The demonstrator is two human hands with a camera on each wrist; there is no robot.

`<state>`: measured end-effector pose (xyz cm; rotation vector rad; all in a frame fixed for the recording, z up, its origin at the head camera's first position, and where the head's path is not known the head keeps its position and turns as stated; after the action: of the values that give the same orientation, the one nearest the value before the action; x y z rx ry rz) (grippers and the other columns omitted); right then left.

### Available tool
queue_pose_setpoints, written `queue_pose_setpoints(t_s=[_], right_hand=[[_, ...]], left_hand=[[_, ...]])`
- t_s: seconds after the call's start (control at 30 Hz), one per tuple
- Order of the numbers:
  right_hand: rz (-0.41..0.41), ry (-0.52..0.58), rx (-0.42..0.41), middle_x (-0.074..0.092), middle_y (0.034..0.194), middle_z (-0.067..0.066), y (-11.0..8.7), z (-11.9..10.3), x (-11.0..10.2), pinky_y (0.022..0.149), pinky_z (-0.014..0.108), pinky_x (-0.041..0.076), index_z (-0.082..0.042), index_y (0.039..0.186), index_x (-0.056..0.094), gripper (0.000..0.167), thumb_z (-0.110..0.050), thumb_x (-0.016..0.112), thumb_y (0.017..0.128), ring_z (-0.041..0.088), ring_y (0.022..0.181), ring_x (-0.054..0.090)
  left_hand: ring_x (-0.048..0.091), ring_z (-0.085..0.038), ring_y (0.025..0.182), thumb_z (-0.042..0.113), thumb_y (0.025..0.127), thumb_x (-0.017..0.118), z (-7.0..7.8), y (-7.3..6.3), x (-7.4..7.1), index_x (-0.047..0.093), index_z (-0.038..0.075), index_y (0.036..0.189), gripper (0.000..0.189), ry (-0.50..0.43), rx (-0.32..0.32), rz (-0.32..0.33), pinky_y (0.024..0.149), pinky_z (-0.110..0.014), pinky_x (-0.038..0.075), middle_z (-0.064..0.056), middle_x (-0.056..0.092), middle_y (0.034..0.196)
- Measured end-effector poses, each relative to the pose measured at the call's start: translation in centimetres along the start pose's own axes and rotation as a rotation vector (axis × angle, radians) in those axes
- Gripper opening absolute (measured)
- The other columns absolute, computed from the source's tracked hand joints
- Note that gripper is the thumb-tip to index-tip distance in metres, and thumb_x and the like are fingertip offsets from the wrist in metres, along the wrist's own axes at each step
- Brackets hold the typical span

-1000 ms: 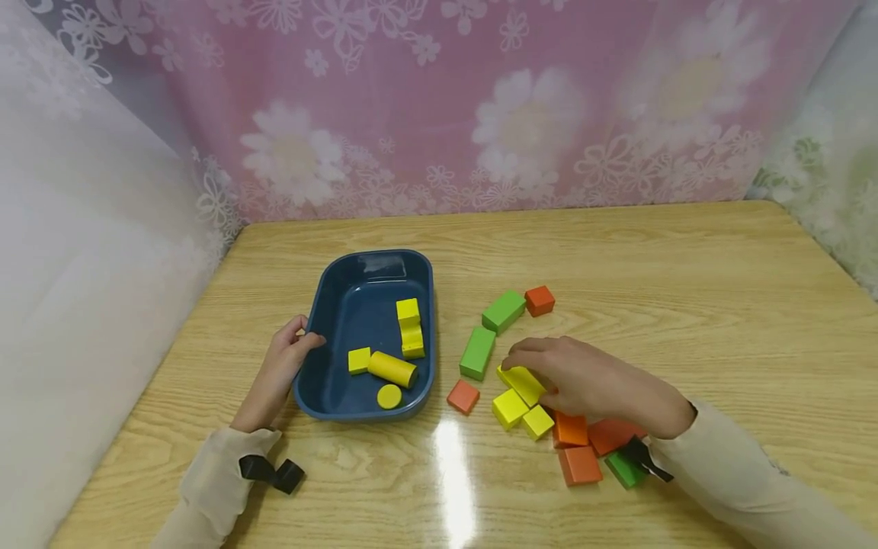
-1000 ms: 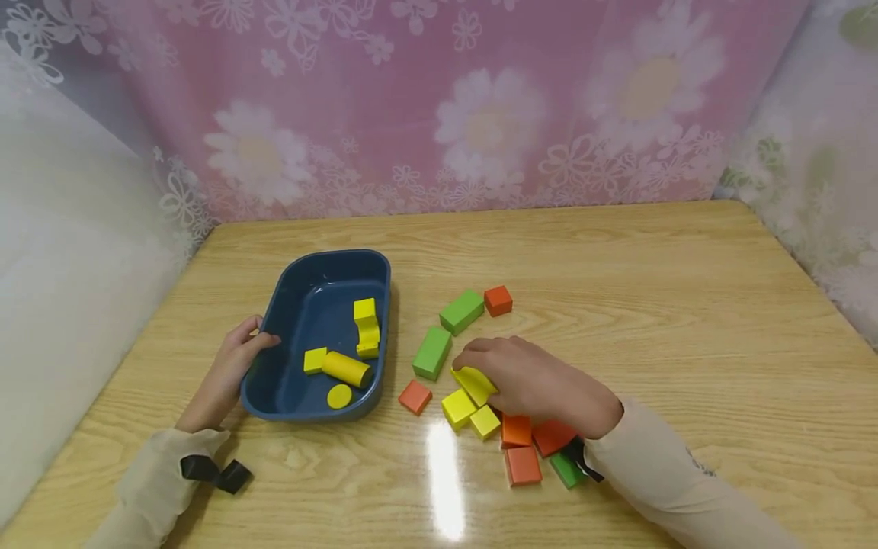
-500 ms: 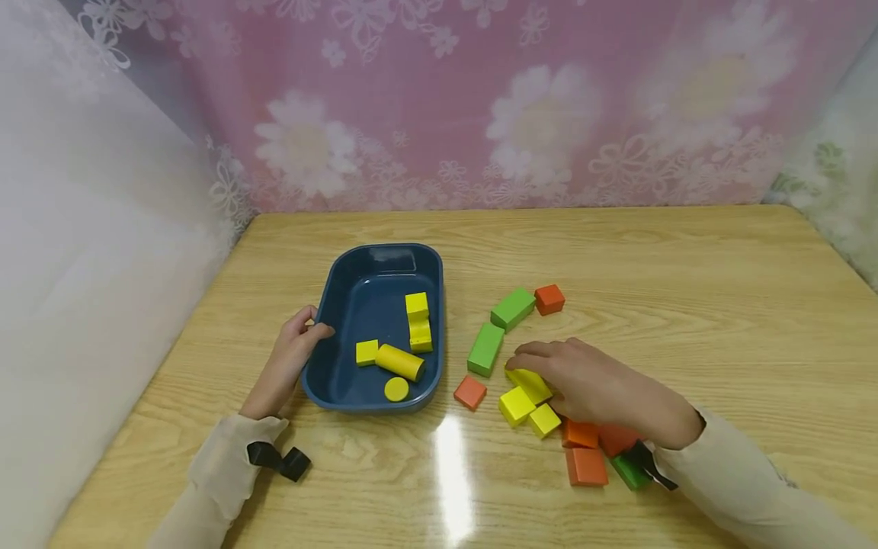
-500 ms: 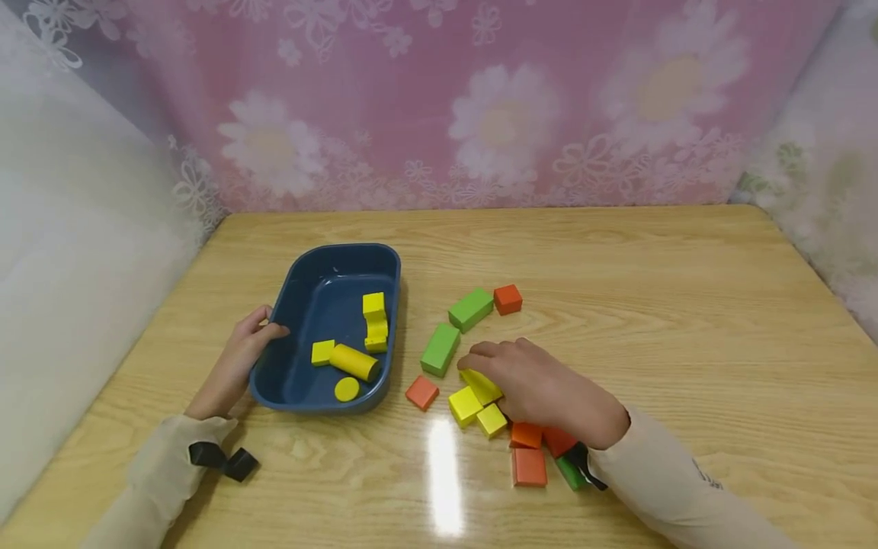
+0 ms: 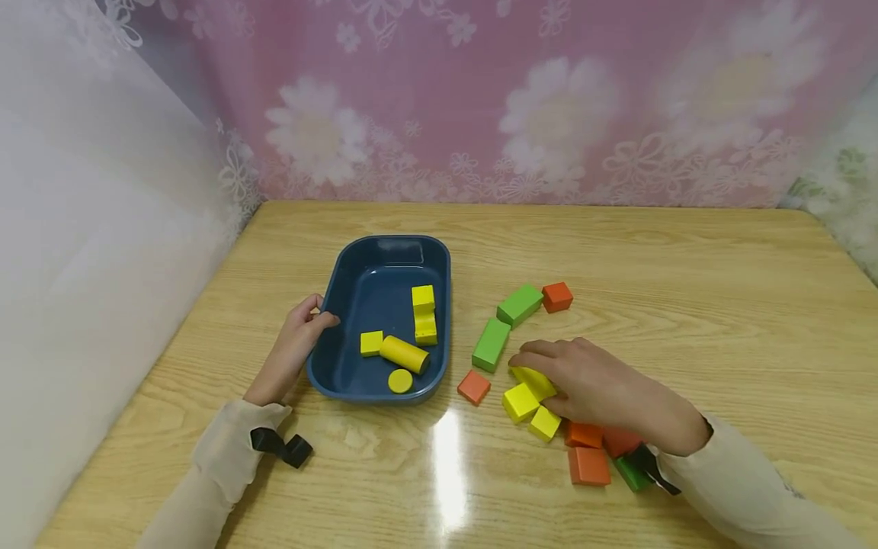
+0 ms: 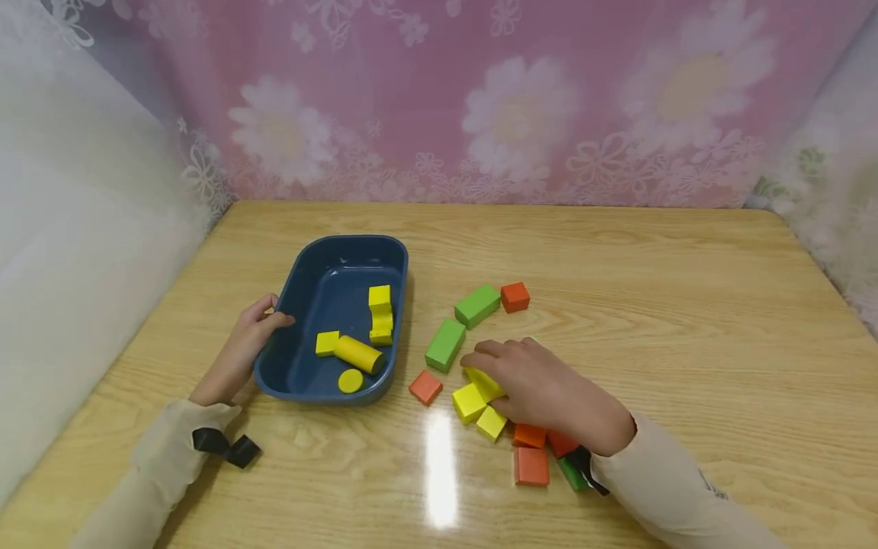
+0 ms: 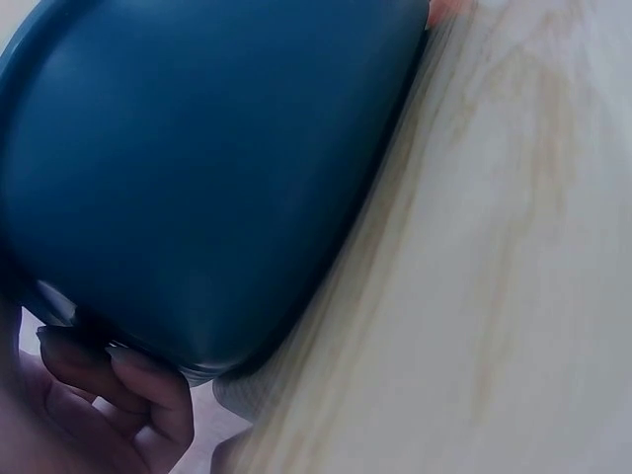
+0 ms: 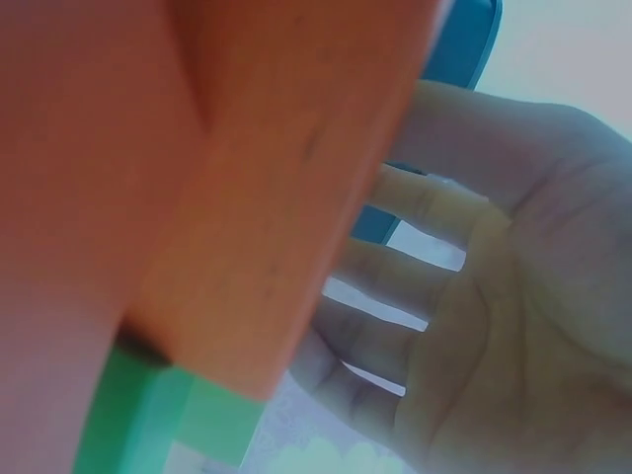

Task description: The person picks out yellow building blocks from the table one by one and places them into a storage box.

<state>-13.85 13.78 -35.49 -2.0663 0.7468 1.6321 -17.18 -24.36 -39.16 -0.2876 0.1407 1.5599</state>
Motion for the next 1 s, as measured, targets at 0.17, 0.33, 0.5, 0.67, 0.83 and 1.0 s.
queue_pose_setpoints(t_s=[0.17,0.33,0.5,0.67,0.83,1.0], right_hand=[[0.006,-0.009,-0.009,0.059,0.121,0.007,-0.03,0.02,-0.03,0.079,0.048,0.048,-0.012,0.121,0.059,0.052,0.001,0.074,0.073,0.025,0.094,0.061],[-0.002,-0.016,-0.005,0.058,0.123,0.011,-0.07,-0.07,0.03,0.081,0.050,0.048,-0.010,0.122,0.059,0.052,0.001,0.074,0.074,0.029,0.097,0.061],[-0.019,-0.057,0.002,0.057,0.127,0.015,-0.02,-0.21,0.08,0.084,0.054,0.047,-0.014,0.121,0.062,0.049,-0.001,0.075,0.075,0.036,0.104,0.060],[-0.018,-0.095,-0.015,0.057,0.125,0.016,0.01,-0.29,0.16,0.080,0.053,0.048,-0.021,0.115,0.066,0.047,0.000,0.076,0.074,0.036,0.100,0.061],[-0.015,-0.100,-0.022,0.057,0.124,0.015,-0.08,-0.35,0.20,0.078,0.051,0.048,-0.021,0.115,0.066,0.047,-0.001,0.078,0.073,0.034,0.097,0.061],[-0.019,-0.109,-0.016,0.057,0.121,0.014,-0.03,-0.49,0.15,0.079,0.051,0.048,-0.021,0.114,0.066,0.047,-0.003,0.080,0.073,0.034,0.099,0.061]], left_hand=[[0.060,-0.016,0.061,0.009,0.091,0.051,0.28,0.11,0.01,0.043,0.006,0.088,0.010,-0.012,-0.005,-0.007,0.058,-0.027,0.050,-0.006,0.055,0.066],[0.061,-0.016,0.060,0.008,0.091,0.051,0.30,0.13,-0.05,0.043,0.006,0.087,0.009,-0.014,-0.003,-0.006,0.057,-0.027,0.051,-0.005,0.057,0.067],[0.062,-0.016,0.060,0.008,0.091,0.051,0.26,0.02,-0.09,0.044,0.006,0.088,0.008,-0.022,-0.014,-0.012,0.057,-0.028,0.052,-0.007,0.060,0.069],[0.061,-0.016,0.062,0.009,0.091,0.050,0.27,-0.06,-0.09,0.043,0.006,0.088,0.009,-0.019,-0.007,-0.011,0.059,-0.027,0.051,-0.006,0.058,0.069],[0.061,-0.017,0.064,0.009,0.092,0.050,0.22,-0.08,-0.08,0.041,0.006,0.089,0.010,-0.018,-0.003,-0.017,0.060,-0.027,0.050,-0.006,0.057,0.071],[0.059,-0.017,0.066,0.011,0.093,0.051,0.12,-0.25,-0.22,0.041,0.007,0.090,0.011,0.004,-0.006,-0.009,0.061,-0.026,0.049,-0.006,0.055,0.074]])
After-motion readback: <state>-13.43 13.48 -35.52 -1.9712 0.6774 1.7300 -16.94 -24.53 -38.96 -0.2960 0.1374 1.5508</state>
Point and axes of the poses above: each hand's wrist, its own y-axis towards the middle knuckle, its own x-axis out of the palm, z = x × y, the point moved 1 cm from there along y, towards the middle knuckle
